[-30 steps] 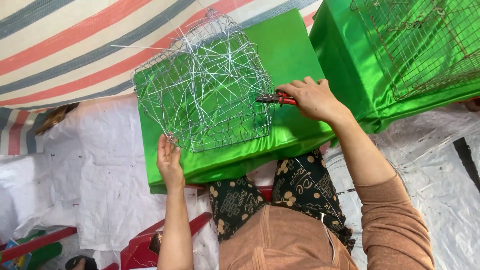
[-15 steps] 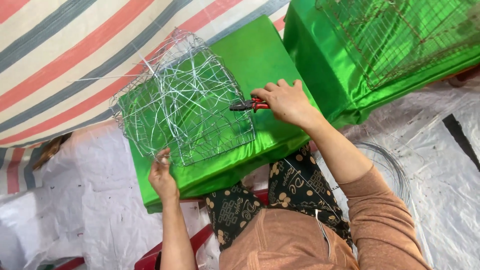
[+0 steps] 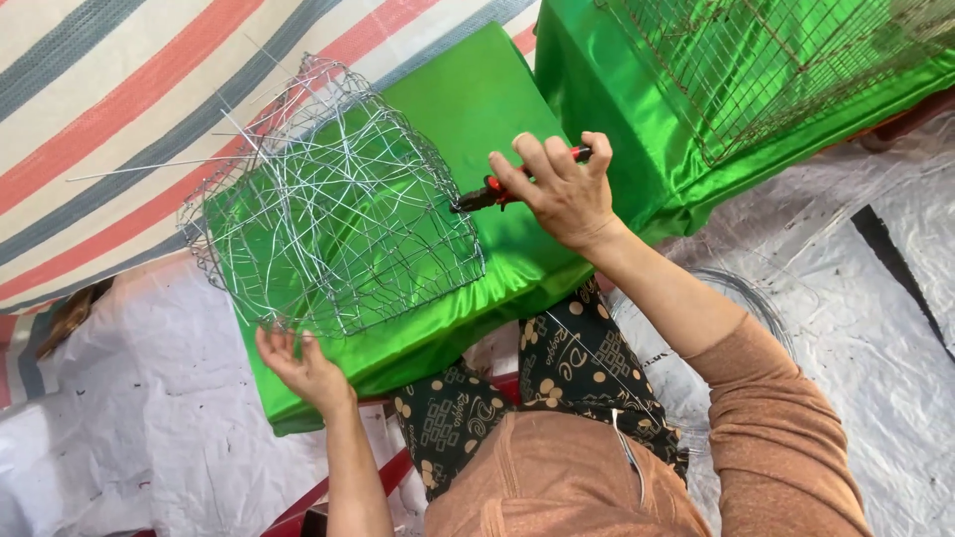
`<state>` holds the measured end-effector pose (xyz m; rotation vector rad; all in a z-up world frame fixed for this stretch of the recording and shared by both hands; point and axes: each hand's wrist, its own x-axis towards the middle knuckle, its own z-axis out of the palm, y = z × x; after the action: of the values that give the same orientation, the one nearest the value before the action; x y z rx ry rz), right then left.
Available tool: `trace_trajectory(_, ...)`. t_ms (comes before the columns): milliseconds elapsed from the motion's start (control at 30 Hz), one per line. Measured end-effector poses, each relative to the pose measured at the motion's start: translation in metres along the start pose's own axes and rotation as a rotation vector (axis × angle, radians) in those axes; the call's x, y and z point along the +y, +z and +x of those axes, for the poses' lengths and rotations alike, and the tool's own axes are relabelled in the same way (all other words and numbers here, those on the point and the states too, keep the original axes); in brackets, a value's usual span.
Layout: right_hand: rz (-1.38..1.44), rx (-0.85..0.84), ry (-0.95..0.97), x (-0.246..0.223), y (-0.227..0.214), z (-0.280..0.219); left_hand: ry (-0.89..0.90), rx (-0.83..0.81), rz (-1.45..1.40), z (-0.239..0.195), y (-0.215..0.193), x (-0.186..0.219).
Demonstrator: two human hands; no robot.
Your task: The person sits at a green-covered table and assembles a wire mesh basket frame, twisting thin wire by hand to bind the mesh edges and using pliers to cut and tighten the wire ties while rotating the basket to work around its sides.
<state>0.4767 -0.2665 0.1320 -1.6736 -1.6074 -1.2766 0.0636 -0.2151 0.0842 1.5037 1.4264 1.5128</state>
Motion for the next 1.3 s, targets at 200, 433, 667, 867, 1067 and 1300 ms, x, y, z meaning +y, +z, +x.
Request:
trace_trajectory(200,0.05,-0.435,0.289,0.024,-0.004,-0.032,-0.001,0.032,-0.011,-0.005,0.002,0.0)
trace_trajectory(433,0.421,-1.165,0.612,-0.01,0.029,-0.082,0.052,0.005,-0.127,-0.008,0.006,-0.001)
trace_trajectory(667,0.441,-1.221,0.585,-0.028,0.038,-0.083,-0.009,-0.119,-0.112,-0.01,-0.005,-0.018)
trace_trajectory(867,0.809,-1.077,0.548,-0.041,0.001,-0.023,-0.056,-0.251,-0.04,-0.016,0.0,-0.008)
trace_trajectory(1067,1.577,-0.772,0.803,-0.065,-0.008,0.013,0.131,-0.281,0.155,0.008,0.003,0.026)
trace_trajectory(1300,1.62,-0.531,0.802,-0.042,-0.012,0.077,0.255,-0.369,-0.008,0.074,-0.02,0.125)
